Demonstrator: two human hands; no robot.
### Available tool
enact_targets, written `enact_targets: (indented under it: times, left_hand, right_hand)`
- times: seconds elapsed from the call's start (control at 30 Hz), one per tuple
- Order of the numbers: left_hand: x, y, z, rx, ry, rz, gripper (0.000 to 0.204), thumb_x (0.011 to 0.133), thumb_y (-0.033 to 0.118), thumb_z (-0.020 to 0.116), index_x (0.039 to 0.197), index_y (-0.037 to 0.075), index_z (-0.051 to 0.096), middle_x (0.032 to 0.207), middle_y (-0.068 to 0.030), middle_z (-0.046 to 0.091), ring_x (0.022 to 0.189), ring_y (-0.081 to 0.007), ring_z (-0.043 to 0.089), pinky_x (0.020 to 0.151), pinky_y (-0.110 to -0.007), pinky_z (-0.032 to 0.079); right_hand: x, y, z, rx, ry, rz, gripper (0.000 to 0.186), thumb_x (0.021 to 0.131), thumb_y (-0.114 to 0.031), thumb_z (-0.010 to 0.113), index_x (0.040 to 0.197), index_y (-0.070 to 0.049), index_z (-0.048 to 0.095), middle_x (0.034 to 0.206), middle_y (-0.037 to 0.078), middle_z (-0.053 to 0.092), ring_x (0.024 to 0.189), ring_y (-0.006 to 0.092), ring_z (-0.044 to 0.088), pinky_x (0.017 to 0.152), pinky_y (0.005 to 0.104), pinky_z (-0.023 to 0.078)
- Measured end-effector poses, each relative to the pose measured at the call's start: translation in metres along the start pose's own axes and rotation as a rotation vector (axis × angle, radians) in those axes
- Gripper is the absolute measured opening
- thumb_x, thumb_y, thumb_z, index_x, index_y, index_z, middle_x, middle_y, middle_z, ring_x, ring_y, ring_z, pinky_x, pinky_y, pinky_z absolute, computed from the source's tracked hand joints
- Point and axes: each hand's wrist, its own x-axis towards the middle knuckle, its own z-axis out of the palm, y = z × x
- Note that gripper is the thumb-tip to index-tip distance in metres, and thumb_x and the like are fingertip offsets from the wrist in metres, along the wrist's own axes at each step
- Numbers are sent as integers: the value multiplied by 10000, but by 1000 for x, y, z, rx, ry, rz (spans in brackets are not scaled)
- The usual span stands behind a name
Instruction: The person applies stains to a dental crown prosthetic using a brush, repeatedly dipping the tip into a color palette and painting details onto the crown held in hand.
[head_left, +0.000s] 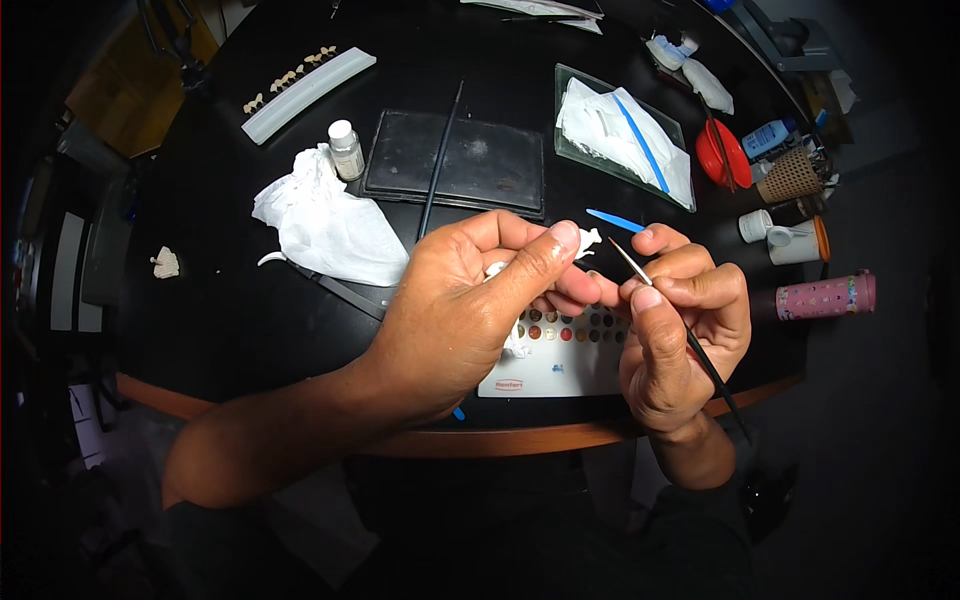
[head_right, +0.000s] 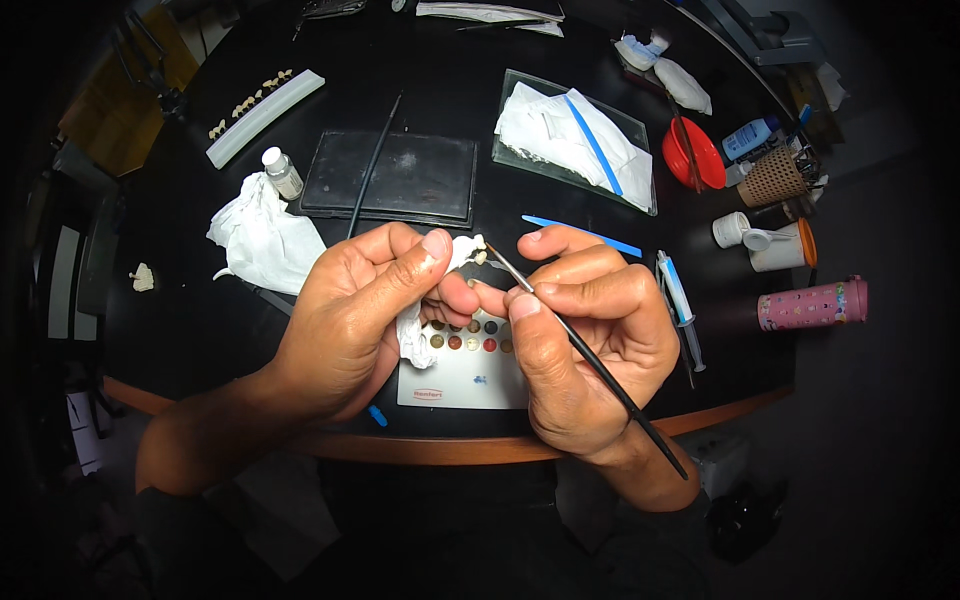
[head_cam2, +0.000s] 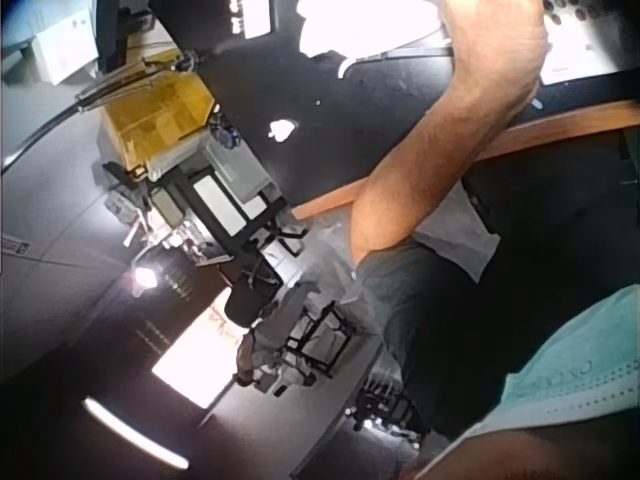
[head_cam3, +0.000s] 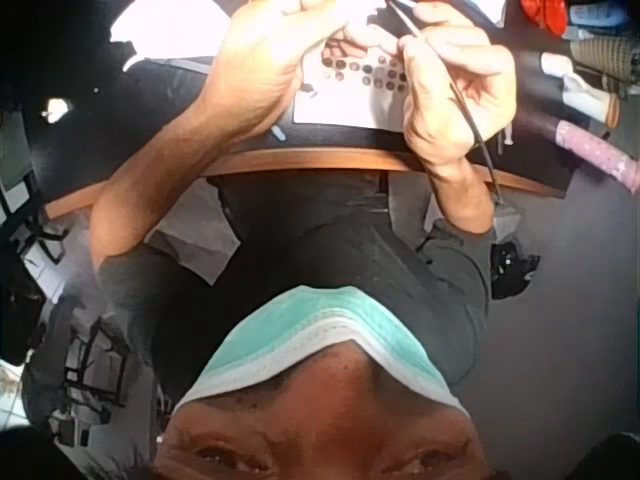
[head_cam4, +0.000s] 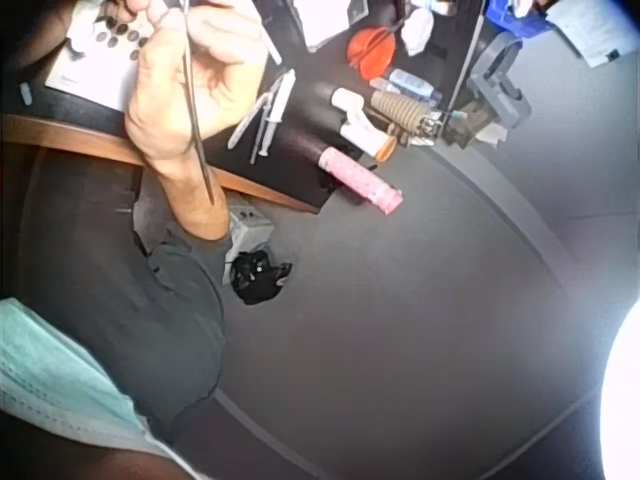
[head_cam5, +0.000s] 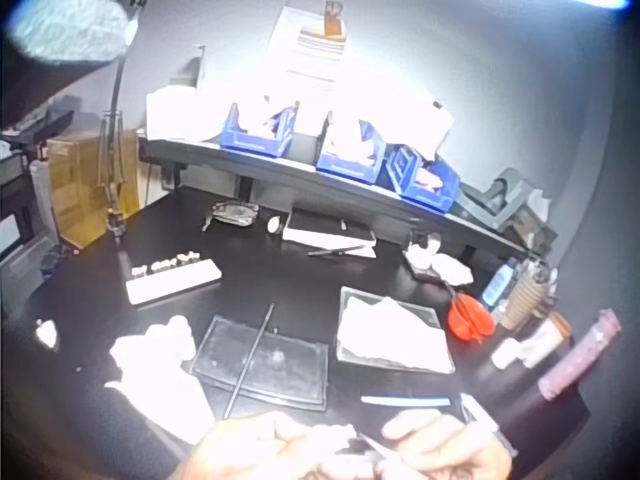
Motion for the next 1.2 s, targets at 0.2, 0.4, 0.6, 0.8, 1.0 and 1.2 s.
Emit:
enact_targets:
  times: [0.2, 0.4, 0.6, 0.8, 1.0, 1.2]
  left_hand:
    - [0, 0, 0, 36, -13, 12, 191, 1034, 179, 528, 941, 14, 556, 851, -113, 672, 879, -175, 683, 834, -312, 545]
    - [-3, 3, 1, 34, -26, 37, 89, 1013, 81, 538, 1011, -8, 526, 920, -135, 686, 974, -215, 694, 890, -338, 563]
    - [-3, 0, 1, 42, -78, 118, 37, 985, 9, 559, 1000, 0, 526, 990, -167, 698, 963, -172, 691, 874, -293, 568]
    - [-2, -6, -1, 62, -88, 187, 62, 965, -32, 572, 991, -2, 523, 1025, -193, 695, 1003, -180, 689, 890, -288, 566]
    - [-2, -4, -4, 99, -92, 165, 78, 956, -60, 566, 990, -7, 521, 1065, -220, 686, 1064, -206, 678, 929, -299, 566]
    - [-4, -3, -4, 101, -95, 151, 84, 954, -62, 568, 995, -6, 521, 1067, -224, 685, 1073, -211, 676, 931, -301, 568]
  right_hand:
    - [1, 2, -7, 33, -79, -86, 162, 851, 127, 614, 943, 25, 529, 826, 146, 612, 1023, 262, 600, 925, 391, 552]
    - [-1, -9, 3, 121, 14, 96, 123, 846, 73, 531, 938, -2, 501, 841, 152, 576, 1061, 273, 530, 918, 410, 571]
    - [-1, -1, -3, 82, 17, -45, 171, 828, 89, 662, 925, 5, 548, 766, 116, 612, 884, 213, 607, 953, 436, 502]
    - [7, 2, -11, -40, -95, -221, 169, 812, 93, 682, 907, -11, 589, 756, 102, 642, 807, 190, 609, 949, 446, 467]
    - [7, 2, -10, -29, -91, -222, 172, 807, 100, 678, 901, -14, 591, 746, 95, 648, 767, 173, 607, 948, 450, 463]
    - [6, 3, -12, -19, -97, -220, 183, 791, 109, 679, 884, -19, 587, 744, 90, 646, 753, 168, 611, 941, 457, 464]
